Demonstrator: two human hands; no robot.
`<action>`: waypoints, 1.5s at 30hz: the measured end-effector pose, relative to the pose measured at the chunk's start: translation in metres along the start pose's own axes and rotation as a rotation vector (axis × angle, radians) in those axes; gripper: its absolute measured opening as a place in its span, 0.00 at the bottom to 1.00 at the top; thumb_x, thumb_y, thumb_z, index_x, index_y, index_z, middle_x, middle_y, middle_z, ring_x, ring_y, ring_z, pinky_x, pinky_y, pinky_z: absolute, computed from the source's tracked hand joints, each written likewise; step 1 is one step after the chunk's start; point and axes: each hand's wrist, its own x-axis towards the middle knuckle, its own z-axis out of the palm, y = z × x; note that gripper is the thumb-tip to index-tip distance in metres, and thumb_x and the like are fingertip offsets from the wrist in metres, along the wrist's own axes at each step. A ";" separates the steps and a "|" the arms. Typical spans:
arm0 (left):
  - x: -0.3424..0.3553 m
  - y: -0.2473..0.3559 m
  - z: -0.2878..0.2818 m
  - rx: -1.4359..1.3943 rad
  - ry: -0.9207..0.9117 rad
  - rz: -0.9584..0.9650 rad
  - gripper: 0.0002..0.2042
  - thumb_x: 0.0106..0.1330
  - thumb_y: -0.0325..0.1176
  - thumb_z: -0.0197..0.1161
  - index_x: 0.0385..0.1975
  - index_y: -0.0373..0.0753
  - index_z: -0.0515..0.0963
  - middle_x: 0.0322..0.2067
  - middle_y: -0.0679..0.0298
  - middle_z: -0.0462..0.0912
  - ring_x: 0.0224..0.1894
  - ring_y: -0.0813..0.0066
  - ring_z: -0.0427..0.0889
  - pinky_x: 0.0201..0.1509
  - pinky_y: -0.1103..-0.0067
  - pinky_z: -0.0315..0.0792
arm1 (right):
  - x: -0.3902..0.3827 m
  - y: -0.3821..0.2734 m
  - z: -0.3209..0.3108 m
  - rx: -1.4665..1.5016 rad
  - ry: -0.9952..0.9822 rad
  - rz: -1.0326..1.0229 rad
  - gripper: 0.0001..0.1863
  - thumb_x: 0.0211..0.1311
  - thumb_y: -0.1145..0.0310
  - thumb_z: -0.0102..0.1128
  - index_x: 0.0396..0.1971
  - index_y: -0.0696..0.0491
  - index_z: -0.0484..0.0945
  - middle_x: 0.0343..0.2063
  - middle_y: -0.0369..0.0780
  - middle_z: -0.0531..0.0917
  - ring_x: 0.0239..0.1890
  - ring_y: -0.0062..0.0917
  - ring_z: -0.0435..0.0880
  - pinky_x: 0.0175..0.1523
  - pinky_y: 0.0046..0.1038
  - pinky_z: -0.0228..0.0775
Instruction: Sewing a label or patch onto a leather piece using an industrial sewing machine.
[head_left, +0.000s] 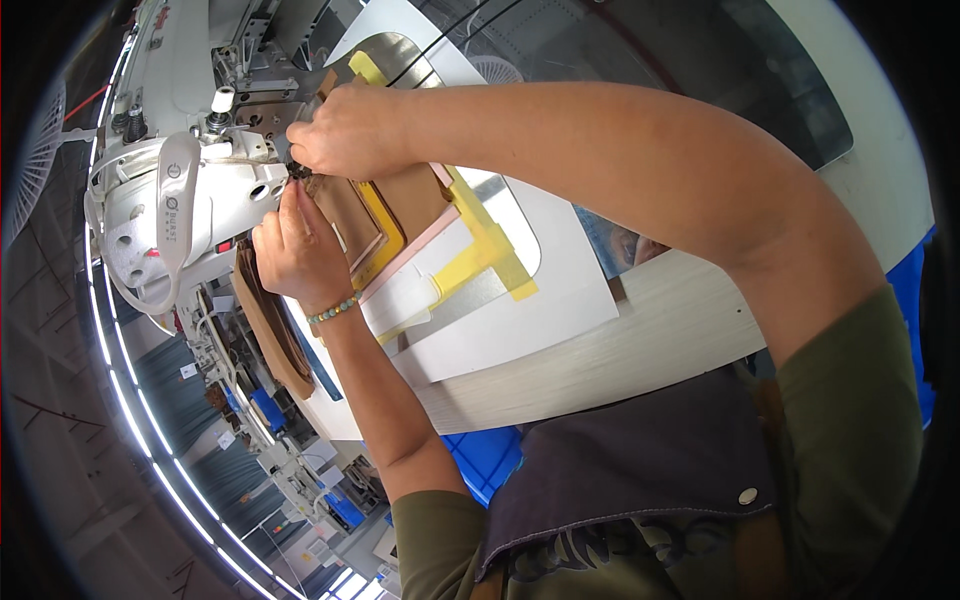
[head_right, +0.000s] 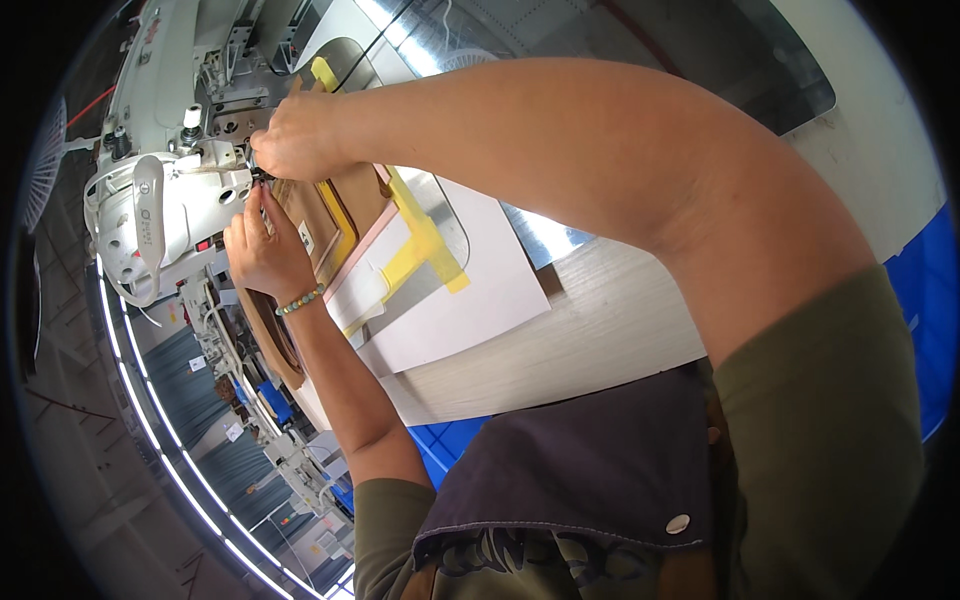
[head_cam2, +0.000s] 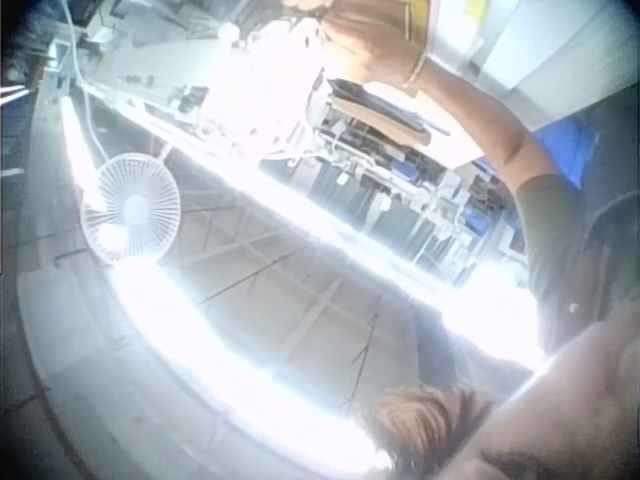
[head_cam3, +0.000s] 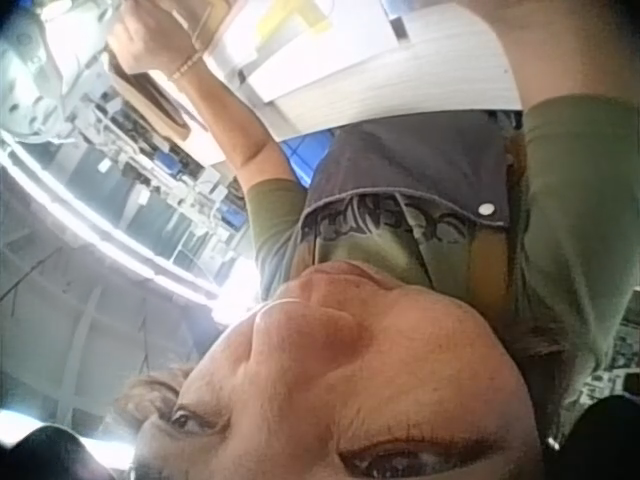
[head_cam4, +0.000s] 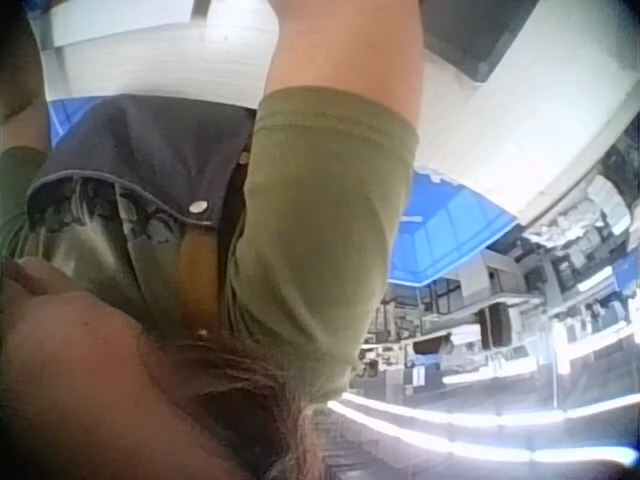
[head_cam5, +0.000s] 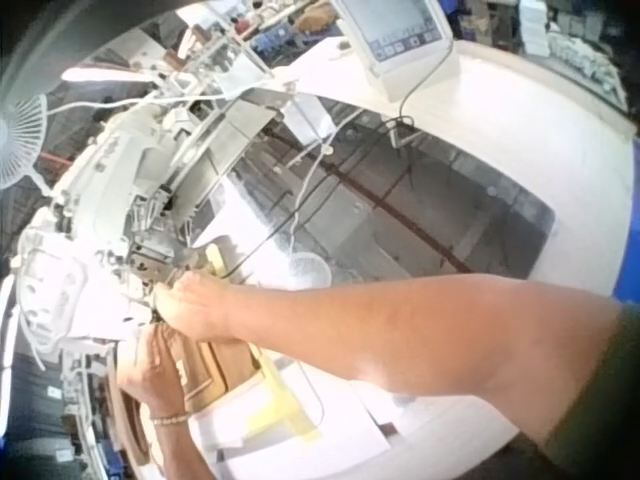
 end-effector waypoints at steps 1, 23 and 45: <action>0.000 0.001 0.001 -0.002 0.002 -0.003 0.06 0.61 0.28 0.74 0.37 0.44 0.87 0.20 0.68 0.72 0.22 0.70 0.71 0.24 0.74 0.67 | -0.001 0.001 0.001 -0.003 -0.003 0.000 0.06 0.60 0.71 0.58 0.32 0.57 0.79 0.35 0.42 0.79 0.34 0.34 0.89 0.32 0.37 0.82; 0.001 0.003 -0.003 -0.057 -0.026 -0.037 0.08 0.61 0.31 0.76 0.38 0.42 0.87 0.21 0.68 0.73 0.23 0.70 0.72 0.25 0.75 0.68 | 0.001 -0.002 0.009 -0.108 0.091 0.030 0.06 0.58 0.71 0.58 0.31 0.56 0.81 0.33 0.40 0.82 0.35 0.33 0.90 0.32 0.35 0.83; -0.004 0.004 -0.005 -0.083 -0.064 -0.114 0.10 0.61 0.34 0.76 0.41 0.44 0.87 0.22 0.72 0.78 0.26 0.72 0.77 0.32 0.74 0.72 | 0.005 -0.007 0.010 -0.077 0.073 0.053 0.07 0.59 0.70 0.59 0.34 0.56 0.82 0.33 0.42 0.83 0.35 0.34 0.91 0.33 0.34 0.84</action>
